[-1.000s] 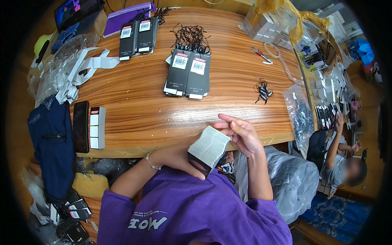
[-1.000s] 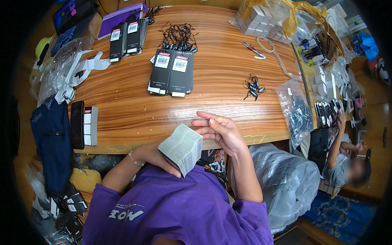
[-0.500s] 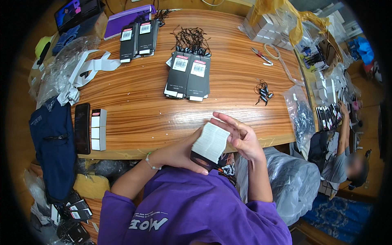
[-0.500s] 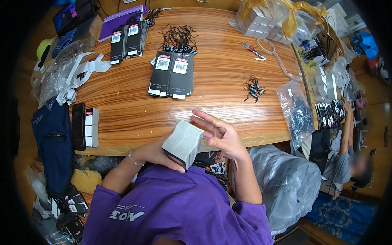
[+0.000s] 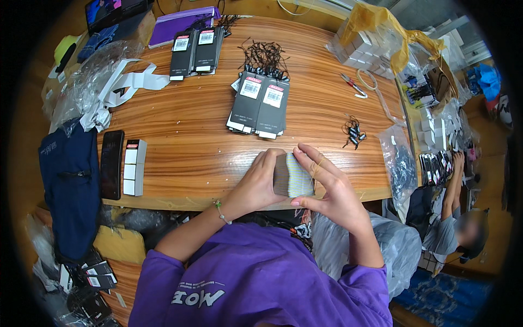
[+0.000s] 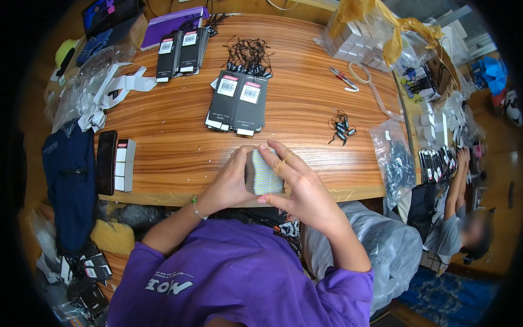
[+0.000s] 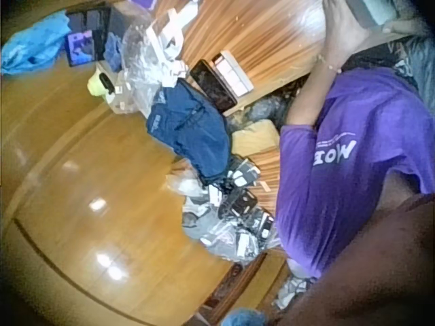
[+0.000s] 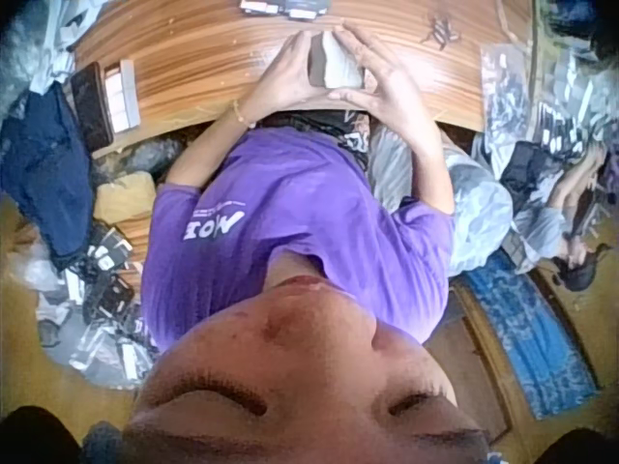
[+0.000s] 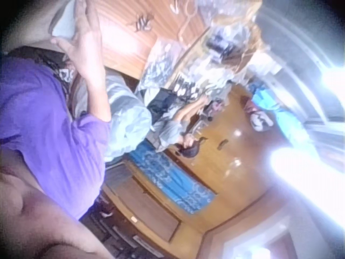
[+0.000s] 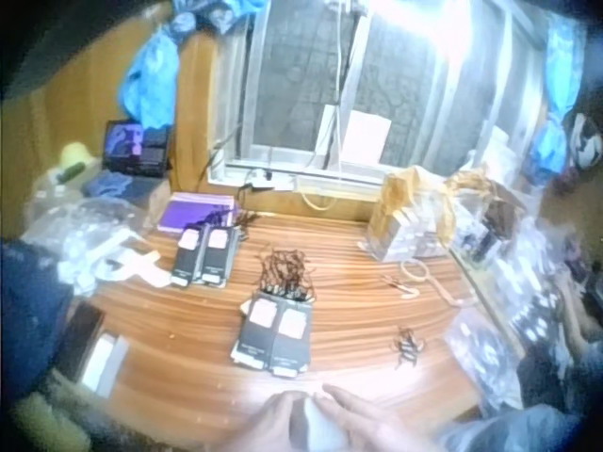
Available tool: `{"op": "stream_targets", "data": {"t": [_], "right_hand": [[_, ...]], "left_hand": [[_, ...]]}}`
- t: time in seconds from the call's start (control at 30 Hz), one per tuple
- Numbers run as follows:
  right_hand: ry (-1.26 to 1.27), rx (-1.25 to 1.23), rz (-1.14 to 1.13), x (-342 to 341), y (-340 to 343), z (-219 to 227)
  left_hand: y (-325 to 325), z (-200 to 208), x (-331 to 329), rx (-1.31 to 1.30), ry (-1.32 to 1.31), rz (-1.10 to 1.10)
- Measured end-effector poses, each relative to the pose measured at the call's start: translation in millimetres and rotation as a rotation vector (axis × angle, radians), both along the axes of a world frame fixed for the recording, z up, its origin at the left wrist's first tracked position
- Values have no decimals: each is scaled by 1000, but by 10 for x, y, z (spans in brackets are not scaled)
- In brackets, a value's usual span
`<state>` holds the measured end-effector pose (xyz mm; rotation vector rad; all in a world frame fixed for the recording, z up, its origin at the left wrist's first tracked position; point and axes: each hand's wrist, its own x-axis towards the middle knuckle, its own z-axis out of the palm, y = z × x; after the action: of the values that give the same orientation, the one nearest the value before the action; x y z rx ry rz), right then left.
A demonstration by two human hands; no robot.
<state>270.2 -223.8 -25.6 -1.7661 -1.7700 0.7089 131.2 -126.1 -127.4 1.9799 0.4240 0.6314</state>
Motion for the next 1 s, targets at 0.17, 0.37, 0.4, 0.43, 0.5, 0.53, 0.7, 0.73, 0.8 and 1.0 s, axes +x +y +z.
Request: {"op": "stream_targets", "data": {"t": [0.17, 0.37, 0.4, 0.43, 0.5, 0.53, 0.7, 0.73, 0.8, 1.0], "right_hand": [[-33, -21, 49, -101, 44, 24], [382, 9, -37, 10, -40, -156], [363, 28, -39, -1, -49, -203], [348, 45, -46, -20, -77, -261], [315, 80, -85, -78, -95, -348], [228, 98, -83, -118, -80, -335], [-97, 89, -69, -304, 65, -147], [-169, 91, -55, -329, 97, -123], [-312, 93, -24, -363, 155, -81], [-384, -41, 85, -316, 296, 24]], "left_hand": [[37, -64, -50, -7, 21, -14], [54, -158, -76, -121, 31, -9], [65, -162, -76, -111, 37, -4], [60, -175, -76, -103, 48, -3], [36, -194, -61, -115, 29, -12], [32, -187, -61, -117, 22, -22], [51, -243, -59, -79, -59, -45], [49, -263, -47, -85, -71, -45], [55, -262, -40, -74, 6, -88], [42, -286, -3, -84, -70, -80]]}}
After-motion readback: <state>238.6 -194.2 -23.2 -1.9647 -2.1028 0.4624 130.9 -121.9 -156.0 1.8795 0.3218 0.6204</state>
